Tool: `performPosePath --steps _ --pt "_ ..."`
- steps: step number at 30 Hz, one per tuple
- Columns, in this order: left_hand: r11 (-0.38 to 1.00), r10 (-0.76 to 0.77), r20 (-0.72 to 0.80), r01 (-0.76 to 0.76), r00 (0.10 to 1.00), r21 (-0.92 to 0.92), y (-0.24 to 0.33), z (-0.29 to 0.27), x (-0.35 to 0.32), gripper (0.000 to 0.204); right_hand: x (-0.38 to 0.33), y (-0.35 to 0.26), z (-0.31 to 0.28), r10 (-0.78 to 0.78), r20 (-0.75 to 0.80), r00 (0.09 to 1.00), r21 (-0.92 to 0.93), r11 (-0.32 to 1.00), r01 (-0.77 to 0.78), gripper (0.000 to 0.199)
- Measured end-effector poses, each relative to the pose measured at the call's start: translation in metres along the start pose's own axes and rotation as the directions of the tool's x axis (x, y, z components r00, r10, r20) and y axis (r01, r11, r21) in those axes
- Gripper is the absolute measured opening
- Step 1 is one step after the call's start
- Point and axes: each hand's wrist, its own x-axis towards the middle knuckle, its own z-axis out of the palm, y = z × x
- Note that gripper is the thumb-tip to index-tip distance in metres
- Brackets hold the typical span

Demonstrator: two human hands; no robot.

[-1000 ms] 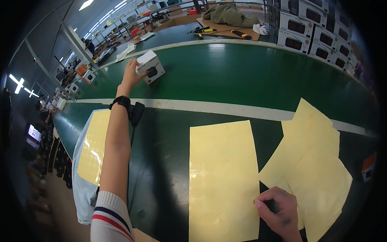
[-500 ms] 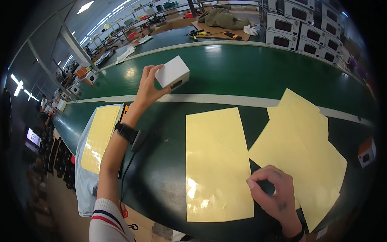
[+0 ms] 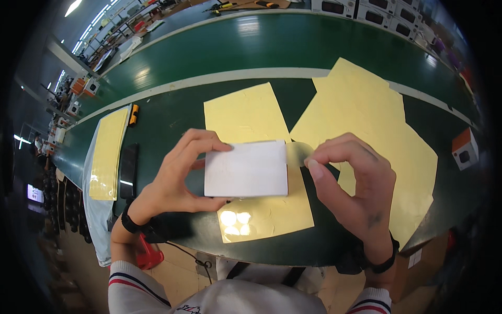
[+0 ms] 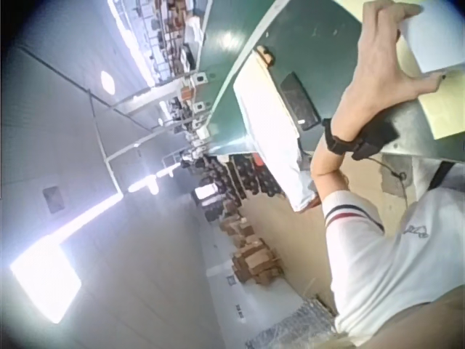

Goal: Peeling circular stickers from a sheet and applying them to small cardboard boxes.

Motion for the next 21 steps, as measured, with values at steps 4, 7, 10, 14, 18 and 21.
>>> performPosePath --steps 4,7,10,14,18,21 --pt "1.000 -0.008 0.007 0.008 1.000 0.022 0.003 0.002 0.003 0.067 -0.003 0.003 0.001 -0.048 0.003 0.999 -0.019 0.999 0.048 0.008" --pt "1.000 0.018 0.033 -0.018 0.999 0.013 0.004 0.000 0.004 0.066 -0.004 0.003 0.003 -0.037 0.007 0.999 -0.038 0.999 0.037 0.008" --pt "1.000 -0.006 0.061 0.007 0.998 -0.018 0.006 -0.003 0.008 0.064 -0.004 0.002 0.004 -0.036 0.013 0.999 -0.055 0.998 0.036 0.009" --pt "0.993 -0.083 0.116 0.073 0.990 0.088 0.014 -0.009 0.015 0.060 -0.002 0.004 0.004 -0.047 0.007 0.999 -0.076 0.996 0.047 0.009" --pt "0.921 -0.131 0.187 0.050 0.974 0.387 0.028 -0.020 0.023 0.057 0.000 0.004 0.005 -0.061 0.021 0.998 -0.101 0.993 0.063 0.011" --pt "0.897 -0.129 0.211 0.023 0.969 0.442 0.034 -0.023 0.030 0.057 -0.002 0.002 0.005 -0.086 0.019 0.996 -0.142 0.986 0.088 0.012"
